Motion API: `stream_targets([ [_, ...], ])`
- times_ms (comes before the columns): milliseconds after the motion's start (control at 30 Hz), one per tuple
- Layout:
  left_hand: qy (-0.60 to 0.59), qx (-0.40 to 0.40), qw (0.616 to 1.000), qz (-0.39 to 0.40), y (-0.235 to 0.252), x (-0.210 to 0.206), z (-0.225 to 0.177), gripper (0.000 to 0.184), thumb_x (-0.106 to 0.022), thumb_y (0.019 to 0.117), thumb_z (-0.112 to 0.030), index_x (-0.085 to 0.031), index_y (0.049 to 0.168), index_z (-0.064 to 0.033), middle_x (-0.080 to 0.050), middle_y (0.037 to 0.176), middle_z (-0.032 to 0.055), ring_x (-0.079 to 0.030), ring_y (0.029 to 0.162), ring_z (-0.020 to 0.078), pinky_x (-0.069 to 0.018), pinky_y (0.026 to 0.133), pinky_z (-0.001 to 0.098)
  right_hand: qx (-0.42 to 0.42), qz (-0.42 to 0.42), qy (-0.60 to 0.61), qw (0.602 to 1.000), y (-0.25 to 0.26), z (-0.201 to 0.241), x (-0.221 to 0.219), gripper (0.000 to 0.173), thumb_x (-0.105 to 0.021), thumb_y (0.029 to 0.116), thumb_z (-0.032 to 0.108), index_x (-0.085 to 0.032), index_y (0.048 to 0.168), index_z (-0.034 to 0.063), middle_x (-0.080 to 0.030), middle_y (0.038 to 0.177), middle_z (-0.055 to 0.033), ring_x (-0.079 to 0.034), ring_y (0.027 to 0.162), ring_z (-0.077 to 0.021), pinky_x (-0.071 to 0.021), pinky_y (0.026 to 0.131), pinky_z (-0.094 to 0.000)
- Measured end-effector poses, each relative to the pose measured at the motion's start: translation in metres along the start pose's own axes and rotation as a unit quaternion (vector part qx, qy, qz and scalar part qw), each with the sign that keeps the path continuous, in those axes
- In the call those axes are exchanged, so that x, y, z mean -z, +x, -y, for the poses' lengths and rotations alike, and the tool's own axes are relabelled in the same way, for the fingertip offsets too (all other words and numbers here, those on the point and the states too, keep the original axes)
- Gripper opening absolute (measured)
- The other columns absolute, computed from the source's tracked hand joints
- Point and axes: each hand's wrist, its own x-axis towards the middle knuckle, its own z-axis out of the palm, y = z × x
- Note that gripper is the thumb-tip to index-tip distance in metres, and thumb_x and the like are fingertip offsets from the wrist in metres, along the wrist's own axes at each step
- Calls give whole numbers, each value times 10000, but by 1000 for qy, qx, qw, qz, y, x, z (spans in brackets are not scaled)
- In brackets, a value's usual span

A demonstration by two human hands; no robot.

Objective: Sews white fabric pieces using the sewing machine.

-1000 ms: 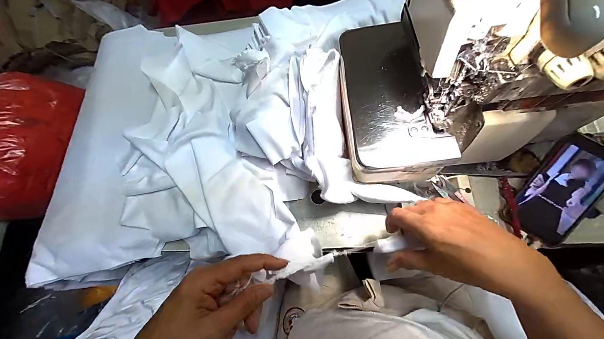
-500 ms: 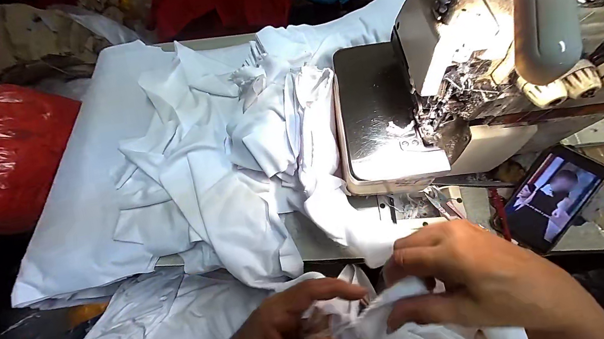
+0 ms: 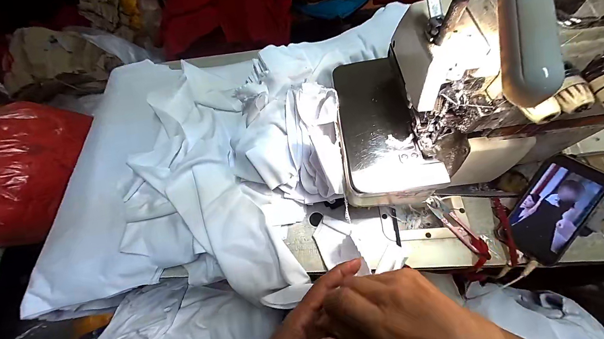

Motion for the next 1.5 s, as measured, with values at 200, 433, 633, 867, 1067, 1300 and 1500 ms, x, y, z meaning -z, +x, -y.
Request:
stream_targets([
  [200,171,25,973,-151,-50,5,-48,527,-594,1023,-172,-480,1497,-373,-681,890,-133,-502,525,-91,-437,454,87,-23,125,132,983,-3,-57,-7,514,-399,1076,488,-711,964,96,-660,760,3,-636,735,-132,-488,732,-364],
  [433,133,-22,974,-184,-71,14,-48,371,-613,1025,-174,-632,1381,-280,-718,842,-74,-581,533,-56,-498,472,100,-15,28,16,999,3,-69,-21,399,-667,932,437,-713,1172,121,-658,1087,-80,-615,1036,-252,-494,874,-439],
  [633,252,-82,953,-149,-93,7,-72,330,-665,999,-279,-673,1329,-267,-721,1009,-187,-587,720,-140,-477,622,42,58,71,20,996,23,-71,-52,263,-671,921,302,-755,1114,145,-698,1191,-85,-595,1255,-299,-416,1096,-555],
  [867,228,-32,918,-324,-112,32,-58,332,-659,996,-244,-667,1318,-323,-676,733,-125,-505,442,-71,-440,403,94,-18,50,163,985,3,-68,1,197,-582,986,221,-738,947,108,-688,831,57,-629,853,-29,-483,903,-270],
  [1067,-204,-201,952,-107,-59,41,11,367,-570,1036,-250,-630,1389,-173,-744,997,-5,-611,564,-22,-475,475,99,-100,4,211,972,-21,-42,49,224,-573,1035,349,-738,1016,199,-657,966,95,-600,986,-20,-489,936,-298],
  [1300,-355,-230,906,12,-34,28,33,388,-488,1061,-199,-578,1430,-116,-700,1204,41,-595,571,5,-481,517,112,-142,-50,392,907,-35,-39,47,124,-656,1000,241,-677,1064,137,-734,965,63,-692,887,-3,-593,802,-196],
  [1500,43,-157,984,-67,-3,2,30,572,-649,1006,-347,-473,1536,-221,-674,1290,-27,-698,788,25,-600,642,190,-70,9,337,939,-36,-31,35,190,-587,1031,175,-677,1081,15,-708,941,-53,-658,877,-17,-547,802,-172],
])
